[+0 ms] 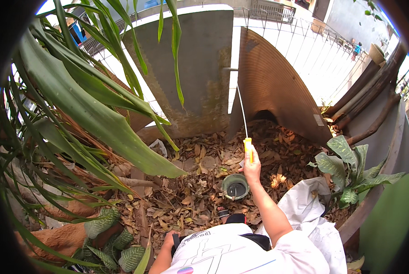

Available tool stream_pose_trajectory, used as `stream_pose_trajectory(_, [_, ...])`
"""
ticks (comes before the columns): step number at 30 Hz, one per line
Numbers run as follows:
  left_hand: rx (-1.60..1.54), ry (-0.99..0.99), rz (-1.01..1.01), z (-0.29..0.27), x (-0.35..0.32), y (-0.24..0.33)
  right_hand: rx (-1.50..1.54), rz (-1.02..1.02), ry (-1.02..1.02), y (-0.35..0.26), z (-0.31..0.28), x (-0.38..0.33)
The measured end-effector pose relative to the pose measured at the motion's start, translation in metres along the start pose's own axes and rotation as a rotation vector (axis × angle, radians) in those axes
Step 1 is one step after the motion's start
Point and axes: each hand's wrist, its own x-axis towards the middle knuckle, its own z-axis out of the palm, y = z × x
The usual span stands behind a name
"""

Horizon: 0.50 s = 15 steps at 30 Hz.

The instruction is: The person sits on the ground and uses a paint roller to apply paint to a curved wall section. They repeatedly dip the roller into a bucket of paint and apply it to the wall surface, maneuvering around nearby plants.

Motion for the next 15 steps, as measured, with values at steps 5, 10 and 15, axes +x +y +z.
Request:
stream_pose_trajectory(5, [-0.072, -0.016, -0.02, -0.01, -0.014, 0.033, -0.031, -0.039, -0.043, -0.001, -0.02, 0.03])
stream_pose_trajectory(10, [-0.021, 0.018, 0.051, -0.003, -0.003, 0.021, 0.045, -0.049, -0.058, 0.004, -0.013, 0.044])
stream_pose_trajectory(15, [0.064, -0.045, 0.08, -0.008, -0.002, 0.005, 0.068, -0.083, -0.055, 0.014, -0.014, 0.047])
